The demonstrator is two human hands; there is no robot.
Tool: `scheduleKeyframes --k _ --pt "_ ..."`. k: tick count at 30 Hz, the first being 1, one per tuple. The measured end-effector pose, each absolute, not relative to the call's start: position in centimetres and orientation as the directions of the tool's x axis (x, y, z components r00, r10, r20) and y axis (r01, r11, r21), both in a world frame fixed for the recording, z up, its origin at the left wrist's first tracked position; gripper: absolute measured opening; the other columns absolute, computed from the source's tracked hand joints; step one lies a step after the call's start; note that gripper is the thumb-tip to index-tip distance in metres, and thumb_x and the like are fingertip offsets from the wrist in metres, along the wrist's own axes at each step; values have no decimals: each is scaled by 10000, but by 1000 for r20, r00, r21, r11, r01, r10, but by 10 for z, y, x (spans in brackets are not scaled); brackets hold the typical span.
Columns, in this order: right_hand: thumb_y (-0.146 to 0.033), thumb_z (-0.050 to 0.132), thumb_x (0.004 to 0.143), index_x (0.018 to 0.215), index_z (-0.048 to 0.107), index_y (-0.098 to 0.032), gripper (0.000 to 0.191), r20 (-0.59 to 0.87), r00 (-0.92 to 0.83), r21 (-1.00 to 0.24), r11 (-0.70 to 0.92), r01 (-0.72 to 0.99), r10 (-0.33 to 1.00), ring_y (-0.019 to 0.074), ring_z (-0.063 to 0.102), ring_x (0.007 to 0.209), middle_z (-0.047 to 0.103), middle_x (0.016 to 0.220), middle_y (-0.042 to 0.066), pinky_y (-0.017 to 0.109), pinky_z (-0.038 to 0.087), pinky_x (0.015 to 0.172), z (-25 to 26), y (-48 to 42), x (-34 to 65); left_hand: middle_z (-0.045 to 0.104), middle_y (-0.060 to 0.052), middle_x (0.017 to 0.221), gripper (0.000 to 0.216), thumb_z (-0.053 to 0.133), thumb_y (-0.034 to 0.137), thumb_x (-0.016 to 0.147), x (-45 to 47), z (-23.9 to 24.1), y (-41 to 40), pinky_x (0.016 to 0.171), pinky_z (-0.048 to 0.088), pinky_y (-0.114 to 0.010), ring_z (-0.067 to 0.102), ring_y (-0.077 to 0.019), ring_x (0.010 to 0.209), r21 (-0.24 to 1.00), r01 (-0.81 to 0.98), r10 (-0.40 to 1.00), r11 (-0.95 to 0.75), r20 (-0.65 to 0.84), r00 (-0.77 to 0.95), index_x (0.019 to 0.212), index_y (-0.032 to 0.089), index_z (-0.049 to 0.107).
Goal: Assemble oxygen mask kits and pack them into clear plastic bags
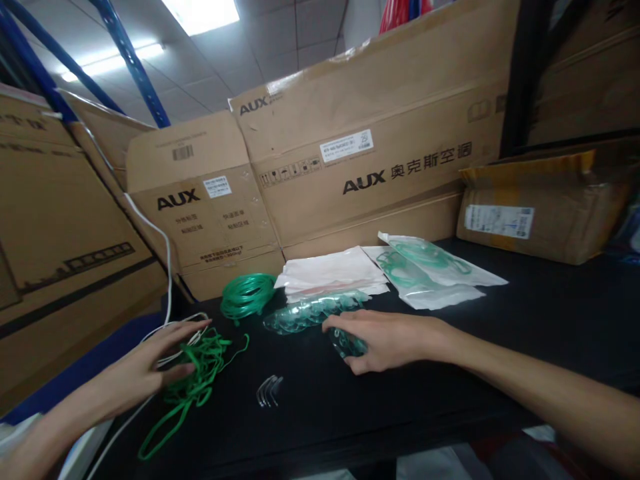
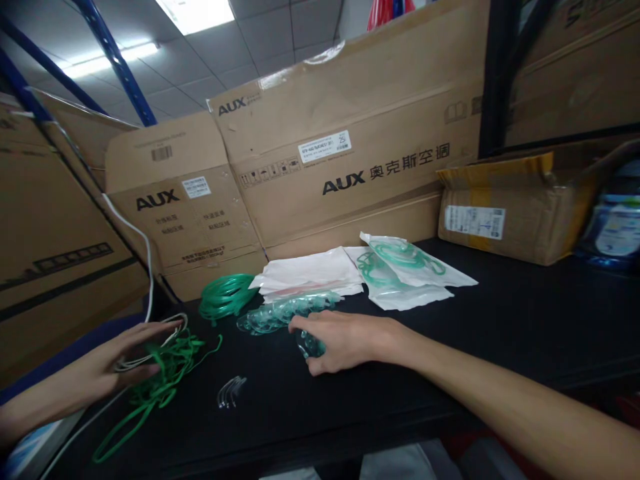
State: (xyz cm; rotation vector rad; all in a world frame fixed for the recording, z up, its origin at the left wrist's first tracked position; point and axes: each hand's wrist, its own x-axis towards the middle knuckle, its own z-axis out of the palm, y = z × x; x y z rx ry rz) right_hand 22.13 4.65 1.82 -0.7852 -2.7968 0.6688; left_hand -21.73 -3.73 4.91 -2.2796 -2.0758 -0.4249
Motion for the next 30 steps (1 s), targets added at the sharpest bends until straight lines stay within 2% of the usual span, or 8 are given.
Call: scheduleKeyframes --k 4,6,11,16,19,22,26,30 --pt "-313 671 855 1480 478 -210 662 39 -852 -442 774 453 522 335 636 1215 650 1327 147 390 482 1012 20 46 221 605 -60 1489 672 526 698 904 -189 26 -24 1196 383 -518 569 -334 1367 86 990 954 -113 289 84 1417 275 624" --pt "-322 677 852 1517 422 -219 719 48 -857 -431 785 445 512 314 656 1160 665 1282 132 364 488 977 20 45 221 593 -57 1503 645 502 682 936 -181 6 -18 1200 388 -499 568 -310 1373 55 988 959 -141 257 123 1423 276 620" --pt "-416 709 827 1570 276 -160 897 34 -848 -409 781 471 529 236 652 711 670 875 41 299 487 659 20 44 218 647 -44 1447 515 442 540 1010 -190 -28 -12 1179 433 -458 612 -273 1333 38 967 950 -252 201 239 1400 269 642" --pt "-495 756 795 1402 482 -178 738 38 -846 -401 783 475 532 247 667 776 669 970 72 305 499 698 23 40 219 563 -68 1531 537 531 580 966 -169 -3 -19 1245 266 -576 523 -343 1407 35 973 889 -226 415 192 1387 262 632" --pt "-504 771 806 1350 540 -201 664 56 -865 -405 804 437 498 288 696 956 682 1103 104 316 527 801 23 41 222 719 -63 1301 459 527 583 987 -119 24 -23 1085 490 -433 667 -301 1206 194 935 869 -298 459 182 1271 255 676" --pt "-462 794 822 1311 572 -197 599 117 -889 -428 830 357 443 295 676 1083 681 1164 100 321 527 885 20 47 223 770 -15 1111 345 622 496 973 -60 39 -18 900 546 -299 725 -226 998 264 851 880 -455 281 383 1223 266 677" --pt "-405 842 811 1247 614 -183 540 229 -882 -428 856 290 413 281 632 1159 661 1220 99 347 493 991 12 57 225 725 28 758 165 638 356 974 -12 39 6 610 447 -238 675 -159 653 127 738 744 -662 233 627 900 224 704" --pt "-475 842 806 1307 606 -175 630 295 -843 -487 830 272 450 277 638 1152 670 1236 103 375 487 1015 5 59 227 706 12 733 97 609 181 944 -9 25 28 607 408 -241 662 -156 633 34 675 645 -737 336 686 890 189 689"
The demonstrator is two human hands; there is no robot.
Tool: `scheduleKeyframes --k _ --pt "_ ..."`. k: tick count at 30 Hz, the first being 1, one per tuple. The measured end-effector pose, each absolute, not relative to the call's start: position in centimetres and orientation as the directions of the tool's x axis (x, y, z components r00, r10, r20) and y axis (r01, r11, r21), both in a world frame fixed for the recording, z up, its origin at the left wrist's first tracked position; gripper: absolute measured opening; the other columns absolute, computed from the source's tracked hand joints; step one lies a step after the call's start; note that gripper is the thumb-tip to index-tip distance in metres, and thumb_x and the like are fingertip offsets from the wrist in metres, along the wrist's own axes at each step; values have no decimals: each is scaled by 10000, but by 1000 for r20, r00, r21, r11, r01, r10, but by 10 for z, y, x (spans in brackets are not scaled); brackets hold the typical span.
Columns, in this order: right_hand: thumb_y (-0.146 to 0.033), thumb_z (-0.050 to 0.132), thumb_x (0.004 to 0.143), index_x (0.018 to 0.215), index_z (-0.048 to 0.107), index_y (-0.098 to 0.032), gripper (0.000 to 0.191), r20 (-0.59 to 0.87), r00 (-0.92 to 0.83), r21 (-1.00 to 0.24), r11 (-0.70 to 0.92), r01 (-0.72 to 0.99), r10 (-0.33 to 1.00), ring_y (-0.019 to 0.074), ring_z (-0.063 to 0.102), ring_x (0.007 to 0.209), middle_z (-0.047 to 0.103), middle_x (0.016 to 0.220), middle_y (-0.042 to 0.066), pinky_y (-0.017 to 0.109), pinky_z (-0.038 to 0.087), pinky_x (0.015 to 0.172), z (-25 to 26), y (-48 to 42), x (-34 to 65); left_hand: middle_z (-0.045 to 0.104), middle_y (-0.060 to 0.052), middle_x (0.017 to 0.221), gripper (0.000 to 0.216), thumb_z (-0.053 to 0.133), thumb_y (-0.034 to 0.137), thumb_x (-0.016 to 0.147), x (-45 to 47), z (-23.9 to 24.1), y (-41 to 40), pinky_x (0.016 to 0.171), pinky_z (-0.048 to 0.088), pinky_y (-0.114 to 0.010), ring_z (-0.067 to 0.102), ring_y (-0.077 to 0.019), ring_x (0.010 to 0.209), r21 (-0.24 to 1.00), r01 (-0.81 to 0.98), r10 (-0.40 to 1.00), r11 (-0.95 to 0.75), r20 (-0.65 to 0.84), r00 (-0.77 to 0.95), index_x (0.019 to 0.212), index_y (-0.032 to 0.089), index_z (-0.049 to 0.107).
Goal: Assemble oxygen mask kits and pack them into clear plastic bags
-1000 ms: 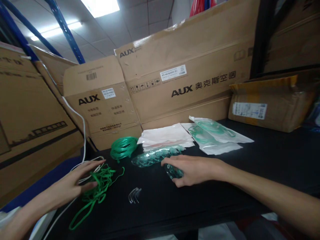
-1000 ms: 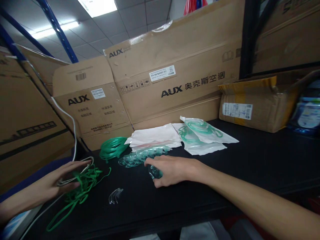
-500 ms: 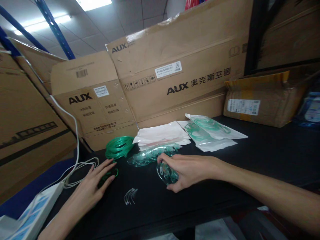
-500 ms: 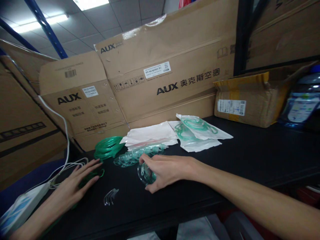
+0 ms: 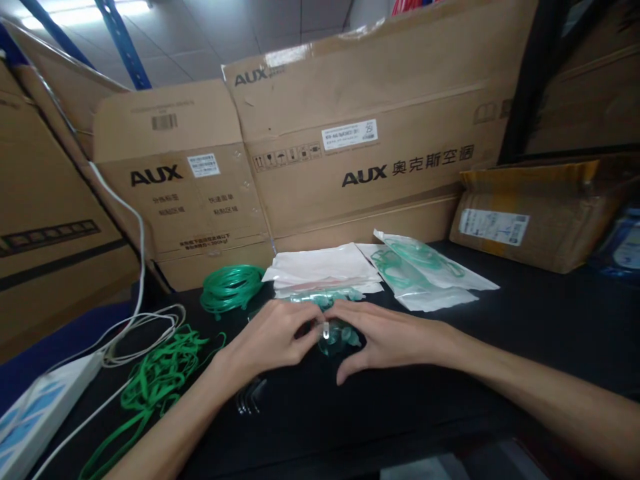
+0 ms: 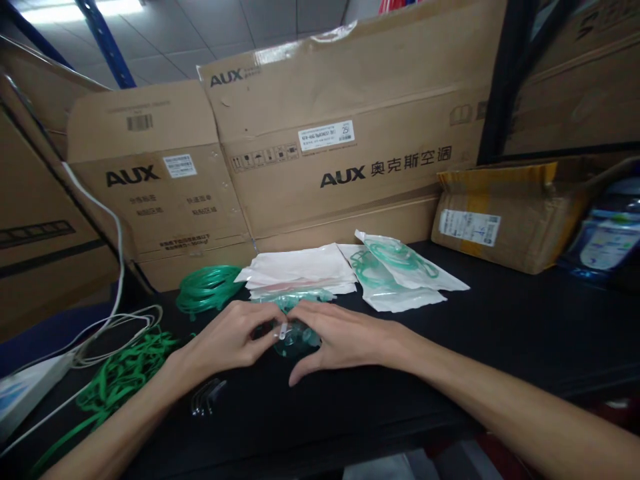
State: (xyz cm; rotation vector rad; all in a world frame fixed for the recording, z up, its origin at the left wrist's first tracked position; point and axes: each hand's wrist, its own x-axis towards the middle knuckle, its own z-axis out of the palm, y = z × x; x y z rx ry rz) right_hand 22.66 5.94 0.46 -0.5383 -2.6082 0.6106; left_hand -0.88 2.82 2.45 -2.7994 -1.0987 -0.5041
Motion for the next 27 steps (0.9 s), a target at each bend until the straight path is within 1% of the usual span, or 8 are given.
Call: scheduleKeyframes --k 3,5,10,13,17,22,24,27 --pt "-450 697 957 1225 677 -198 369 303 -836 -536 807 247 457 238 674 1087 721 1152 73 352 490 999 4 58 227 716 -10 772 98 601 218 973 -17 13 34 607 405 -237 669 -157 653 13 650 604 -760 385 698 941 173 682" --pt "-395 616 1022 1225 691 -208 287 310 -829 -547 801 245 465 229 672 1121 731 1174 78 352 476 1025 4 58 226 708 -23 771 158 566 253 1006 -21 8 34 587 393 -235 665 -159 656 -13 637 577 -771 411 706 923 167 671" --pt "-366 676 990 1329 661 -221 370 325 -819 -539 804 251 473 233 675 1168 735 1248 86 351 474 1045 3 60 227 686 -38 768 273 489 289 1050 -19 1 30 534 363 -226 646 -161 657 -37 642 557 -766 460 692 882 175 672" --pt "-389 711 961 1300 690 -225 378 353 -799 -514 815 270 487 245 685 1156 748 1229 85 365 479 1043 1 61 227 699 -43 816 250 490 270 1046 -14 -2 29 566 427 -218 663 -164 699 7 652 567 -758 500 654 912 173 677" --pt "-326 713 956 1224 721 -211 291 410 -750 -476 823 310 519 247 697 1099 760 1166 87 374 492 1017 0 61 228 692 -17 847 168 520 207 1007 -9 -2 30 572 492 -180 645 -119 654 158 666 627 -729 542 559 1067 179 674" --pt "-205 658 946 1160 713 -188 222 444 -742 -423 847 321 503 232 695 1018 739 1076 79 360 516 961 -3 59 226 673 -2 750 281 523 379 1004 -4 4 25 490 465 -186 603 -109 526 574 616 842 -539 387 377 974 169 708" --pt "-189 638 943 1150 701 -184 217 457 -743 -402 859 317 488 241 682 1026 719 1092 90 375 518 962 -5 58 225 624 29 603 387 482 472 1025 -1 5 23 480 453 -197 585 -114 456 646 604 884 -468 334 327 934 167 702" --pt "-182 594 950 1131 679 -189 200 486 -732 -374 870 320 478 251 667 1008 686 1075 97 388 537 925 -7 59 223 600 58 520 409 548 566 982 3 3 22 462 431 -205 583 -126 405 701 602 924 -382 283 257 930 181 677"
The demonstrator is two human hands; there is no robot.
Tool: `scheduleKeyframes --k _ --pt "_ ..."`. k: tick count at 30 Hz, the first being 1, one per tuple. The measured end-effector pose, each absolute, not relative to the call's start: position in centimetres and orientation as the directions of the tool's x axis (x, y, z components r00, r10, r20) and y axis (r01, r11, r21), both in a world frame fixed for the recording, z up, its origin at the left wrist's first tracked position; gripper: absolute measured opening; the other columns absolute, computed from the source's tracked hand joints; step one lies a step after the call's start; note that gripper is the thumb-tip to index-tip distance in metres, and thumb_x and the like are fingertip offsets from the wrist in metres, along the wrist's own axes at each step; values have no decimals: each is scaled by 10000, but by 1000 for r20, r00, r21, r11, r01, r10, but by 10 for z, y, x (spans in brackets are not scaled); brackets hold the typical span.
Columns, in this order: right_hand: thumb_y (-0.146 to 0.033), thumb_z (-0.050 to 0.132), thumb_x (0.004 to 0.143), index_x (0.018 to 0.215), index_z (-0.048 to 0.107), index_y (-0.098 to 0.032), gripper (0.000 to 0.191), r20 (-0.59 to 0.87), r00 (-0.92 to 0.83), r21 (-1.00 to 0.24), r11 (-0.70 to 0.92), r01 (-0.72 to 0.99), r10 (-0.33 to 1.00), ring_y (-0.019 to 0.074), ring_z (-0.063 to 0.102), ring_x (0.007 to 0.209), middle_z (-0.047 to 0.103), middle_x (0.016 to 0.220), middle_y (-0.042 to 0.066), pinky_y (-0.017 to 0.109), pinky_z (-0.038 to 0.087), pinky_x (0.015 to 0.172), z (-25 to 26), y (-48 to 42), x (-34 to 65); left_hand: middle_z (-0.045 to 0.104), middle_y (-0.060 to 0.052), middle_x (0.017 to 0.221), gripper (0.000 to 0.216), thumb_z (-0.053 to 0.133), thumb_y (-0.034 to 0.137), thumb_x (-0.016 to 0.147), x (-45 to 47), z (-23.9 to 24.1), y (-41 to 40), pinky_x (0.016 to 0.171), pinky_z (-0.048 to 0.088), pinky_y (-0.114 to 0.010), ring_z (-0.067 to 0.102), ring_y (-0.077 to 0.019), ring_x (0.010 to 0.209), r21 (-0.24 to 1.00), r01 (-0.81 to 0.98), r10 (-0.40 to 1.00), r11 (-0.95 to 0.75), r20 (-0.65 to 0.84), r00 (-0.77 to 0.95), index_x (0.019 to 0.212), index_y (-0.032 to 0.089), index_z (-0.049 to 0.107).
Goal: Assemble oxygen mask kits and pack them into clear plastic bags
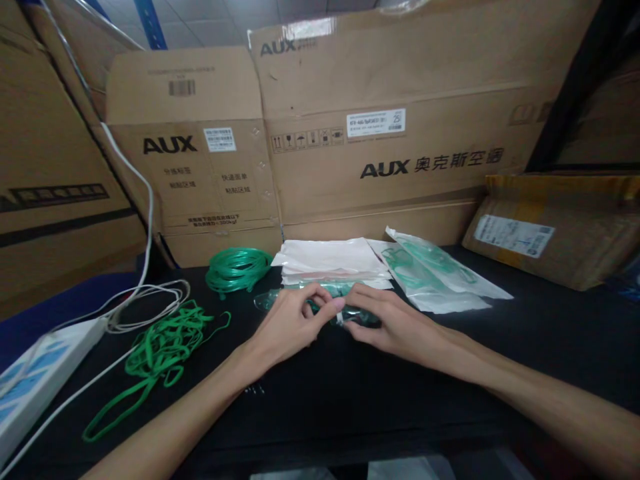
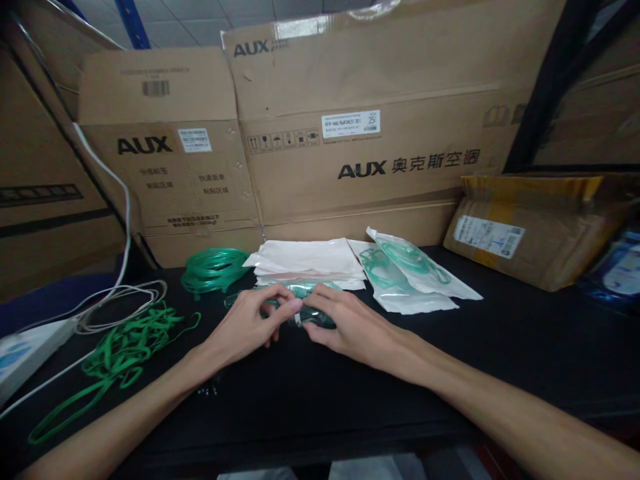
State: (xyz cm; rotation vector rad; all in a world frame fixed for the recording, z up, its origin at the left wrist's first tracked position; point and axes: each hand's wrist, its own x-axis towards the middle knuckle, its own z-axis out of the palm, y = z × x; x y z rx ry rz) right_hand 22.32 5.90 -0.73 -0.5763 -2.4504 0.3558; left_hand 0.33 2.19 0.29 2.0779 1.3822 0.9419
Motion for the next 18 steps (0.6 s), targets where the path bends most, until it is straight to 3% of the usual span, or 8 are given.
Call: scheduleKeyframes --k 4,6,13,15,18 --pt "-192 585 965 1116 669 -200 172 530 -710 -331 884 330 463 240 671 938 668 1030 89 372 562 863 -7 59 223 580 44 497 482 547 601 973 5 -2 23 469 421 -205 563 -121 413 818 482 939 -315 194 284 775 176 656" --pt "-217 604 976 1131 669 -211 168 551 -702 -312 892 327 450 232 678 913 684 1015 79 362 571 852 -6 58 223 605 20 588 517 542 601 976 4 -3 26 485 434 -204 566 -115 479 873 377 931 -310 199 306 717 167 650" --pt "-282 595 1009 1160 655 -206 180 567 -707 -225 905 361 423 246 691 901 693 1006 88 370 576 826 -2 54 223 628 -4 670 463 648 567 920 2 -4 32 612 501 -250 601 -131 605 962 156 924 -222 157 349 742 142 686" --pt "-270 594 1006 1208 650 -214 217 587 -692 -236 906 351 421 254 690 960 696 1054 99 380 567 876 -3 57 223 661 -29 765 437 680 557 895 3 -4 33 697 524 -269 624 -139 700 981 67 923 -184 149 354 796 132 707" --pt "-306 630 993 1261 663 -250 276 568 -663 -349 872 344 489 275 677 1086 704 1173 108 418 533 985 -3 62 222 661 -38 837 420 738 545 849 3 -6 35 767 517 -269 618 -136 772 985 -35 921 -167 169 351 821 128 706"
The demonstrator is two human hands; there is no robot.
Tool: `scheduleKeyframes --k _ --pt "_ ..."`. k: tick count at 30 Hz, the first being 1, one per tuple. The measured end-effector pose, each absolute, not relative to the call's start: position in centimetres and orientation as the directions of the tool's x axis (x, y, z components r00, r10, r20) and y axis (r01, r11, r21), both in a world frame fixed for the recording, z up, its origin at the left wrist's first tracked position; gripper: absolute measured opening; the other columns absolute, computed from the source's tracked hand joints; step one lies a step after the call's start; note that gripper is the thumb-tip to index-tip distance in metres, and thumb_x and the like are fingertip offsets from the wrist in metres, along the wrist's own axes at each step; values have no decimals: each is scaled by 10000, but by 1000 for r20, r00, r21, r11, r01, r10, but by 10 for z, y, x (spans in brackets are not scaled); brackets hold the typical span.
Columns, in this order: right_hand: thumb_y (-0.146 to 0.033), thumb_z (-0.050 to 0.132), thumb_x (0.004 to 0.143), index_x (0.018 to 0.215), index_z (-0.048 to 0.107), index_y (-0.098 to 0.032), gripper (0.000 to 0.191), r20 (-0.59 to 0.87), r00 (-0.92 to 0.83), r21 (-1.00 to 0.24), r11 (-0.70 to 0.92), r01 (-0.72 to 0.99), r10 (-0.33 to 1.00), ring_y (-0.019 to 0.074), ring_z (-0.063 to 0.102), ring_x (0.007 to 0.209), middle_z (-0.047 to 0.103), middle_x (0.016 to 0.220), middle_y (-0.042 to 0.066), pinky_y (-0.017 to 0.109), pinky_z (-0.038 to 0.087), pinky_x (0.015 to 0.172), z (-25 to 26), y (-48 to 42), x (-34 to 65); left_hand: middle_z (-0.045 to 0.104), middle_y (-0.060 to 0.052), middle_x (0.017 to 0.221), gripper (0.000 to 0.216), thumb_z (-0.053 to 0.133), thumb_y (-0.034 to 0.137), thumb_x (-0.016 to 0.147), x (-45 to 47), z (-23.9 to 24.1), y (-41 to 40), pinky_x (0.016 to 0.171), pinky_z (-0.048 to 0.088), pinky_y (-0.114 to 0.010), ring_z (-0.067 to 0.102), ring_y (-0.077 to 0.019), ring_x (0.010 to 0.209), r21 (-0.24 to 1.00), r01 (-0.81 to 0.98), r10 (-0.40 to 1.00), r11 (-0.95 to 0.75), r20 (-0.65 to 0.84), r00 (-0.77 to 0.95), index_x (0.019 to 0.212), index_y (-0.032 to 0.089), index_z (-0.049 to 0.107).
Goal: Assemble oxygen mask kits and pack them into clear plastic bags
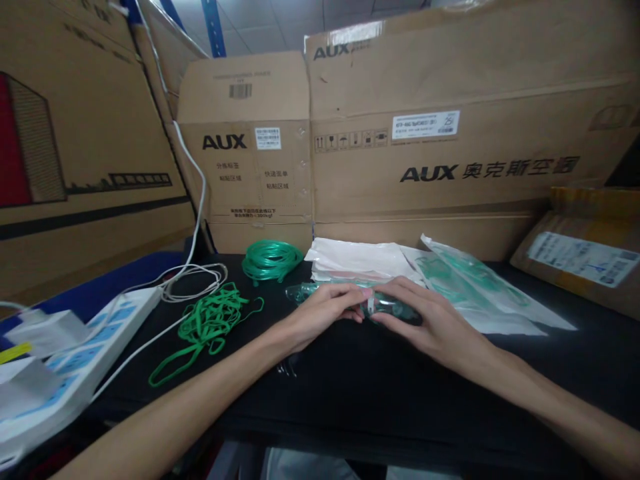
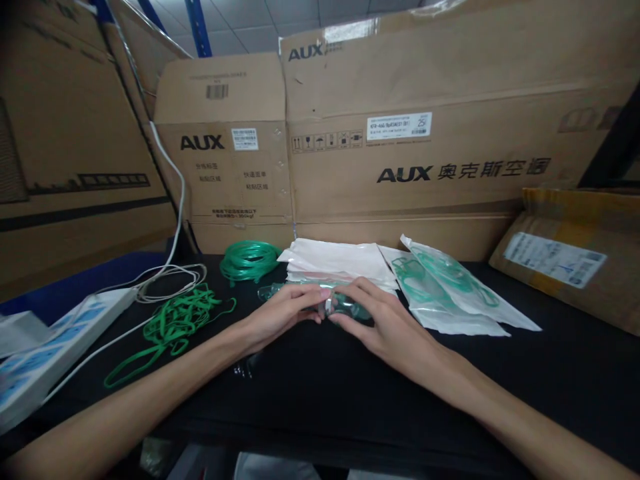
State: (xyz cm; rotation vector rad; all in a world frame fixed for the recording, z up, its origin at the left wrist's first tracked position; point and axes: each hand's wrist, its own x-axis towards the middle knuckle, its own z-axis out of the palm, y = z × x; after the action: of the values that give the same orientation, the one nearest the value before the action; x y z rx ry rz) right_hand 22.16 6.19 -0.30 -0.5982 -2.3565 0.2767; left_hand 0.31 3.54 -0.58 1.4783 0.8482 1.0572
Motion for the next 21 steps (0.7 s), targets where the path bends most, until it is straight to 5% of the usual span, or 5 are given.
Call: scheduleKeyframes --k 5,10,16,21 --pt "-424 561 1028 1316 675 -254 354 479 -626 -625 740 249 615 302 572 1332 686 1351 104 488 393 1172 -1 65 219 647 -16 812 435 791 554 806 2 -3 36 770 513 -268 613 -132 748 973 -80 907 -217 231 352 873 135 693" --pt "-469 463 1065 1435 595 -258 446 342 -699 -854 518 49 629 264 661 1163 633 1423 106 382 607 864 0 58 216 641 0 753 381 739 517 872 3 4 31 713 511 -259 613 -137 704 951 -6 881 -309 288 375 888 141 676" --pt "-468 553 1030 1354 680 -257 407 364 -691 -850 526 28 625 240 678 1068 692 1334 85 325 600 788 -2 61 218 635 12 752 279 670 418 936 1 6 25 669 513 -243 615 -124 665 916 120 862 -382 306 405 877 146 650" --pt "-383 606 1006 1275 745 -229 339 358 -698 -812 576 96 620 223 695 924 789 1060 49 337 560 843 -3 60 218 658 8 701 253 608 360 960 0 -5 28 645 529 -246 639 -132 623 892 228 868 -391 276 413 810 157 626"
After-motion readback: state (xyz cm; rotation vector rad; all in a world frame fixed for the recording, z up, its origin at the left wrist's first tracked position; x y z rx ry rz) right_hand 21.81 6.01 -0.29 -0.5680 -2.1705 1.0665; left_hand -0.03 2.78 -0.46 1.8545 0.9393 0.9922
